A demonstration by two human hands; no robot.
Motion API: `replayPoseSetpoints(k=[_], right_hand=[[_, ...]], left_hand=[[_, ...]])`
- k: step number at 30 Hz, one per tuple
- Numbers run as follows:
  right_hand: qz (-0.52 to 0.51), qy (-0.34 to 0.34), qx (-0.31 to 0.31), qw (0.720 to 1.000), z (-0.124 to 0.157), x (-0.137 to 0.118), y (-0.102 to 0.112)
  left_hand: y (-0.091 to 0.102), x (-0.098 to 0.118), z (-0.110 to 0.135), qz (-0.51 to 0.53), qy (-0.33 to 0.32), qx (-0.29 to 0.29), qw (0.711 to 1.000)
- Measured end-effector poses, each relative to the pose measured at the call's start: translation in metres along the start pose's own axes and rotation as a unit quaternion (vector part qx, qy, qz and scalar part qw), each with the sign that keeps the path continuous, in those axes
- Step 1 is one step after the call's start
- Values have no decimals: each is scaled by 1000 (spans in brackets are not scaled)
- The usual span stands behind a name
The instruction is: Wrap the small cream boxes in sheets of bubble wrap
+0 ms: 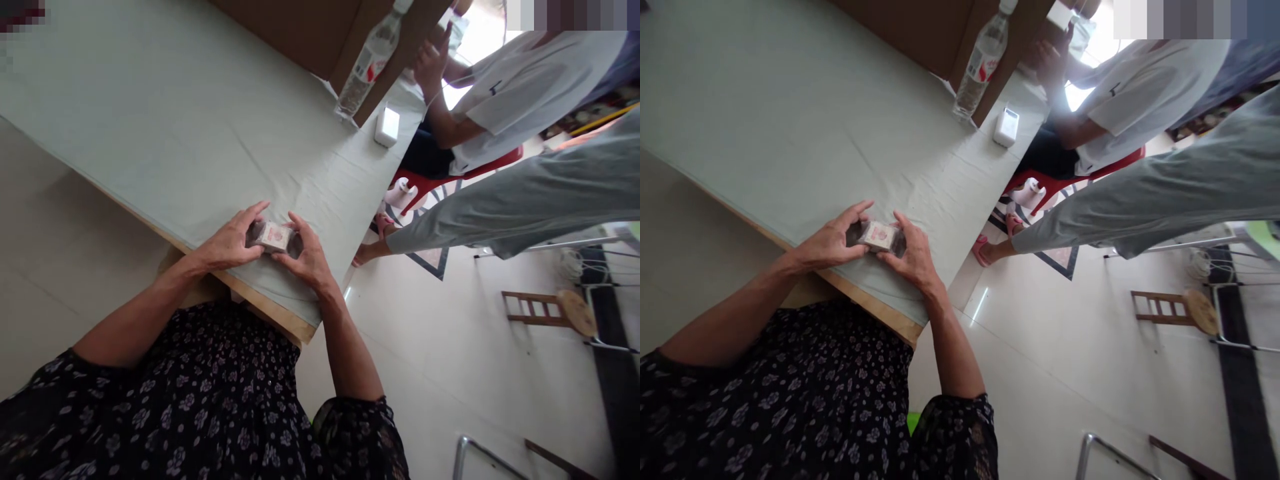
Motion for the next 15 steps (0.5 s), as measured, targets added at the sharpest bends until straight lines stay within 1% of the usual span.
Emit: replayPoseSetpoints(k=[4,6,8,11,15], right_hand=[[30,1,52,998,-7,-5,6],[37,-3,60,998,-9,-2,6],[33,-18,55,998,-9,5,4],[1,-35,55,998,-4,13,3],[-59,-51,94,993,6,12,11]], left_hand=[[-1,4,-12,4,-34,35,999],[-3,2,-17,-6,-36,37,999],[-5,-2,-19,-5,-21,30,999],[-6,-7,-19,25,-2,30,999],[-6,-10,-17,85,5,47,995]])
Point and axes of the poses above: each hand's wrist, its own z-axis away from the middle knuckle, its own y-axis out of the back of the hand, x = y × z, the point moved 4 cm from there along -z, towards the middle knuckle, and after that the axes turned 1 degree about -x, right-handed, at the moved point
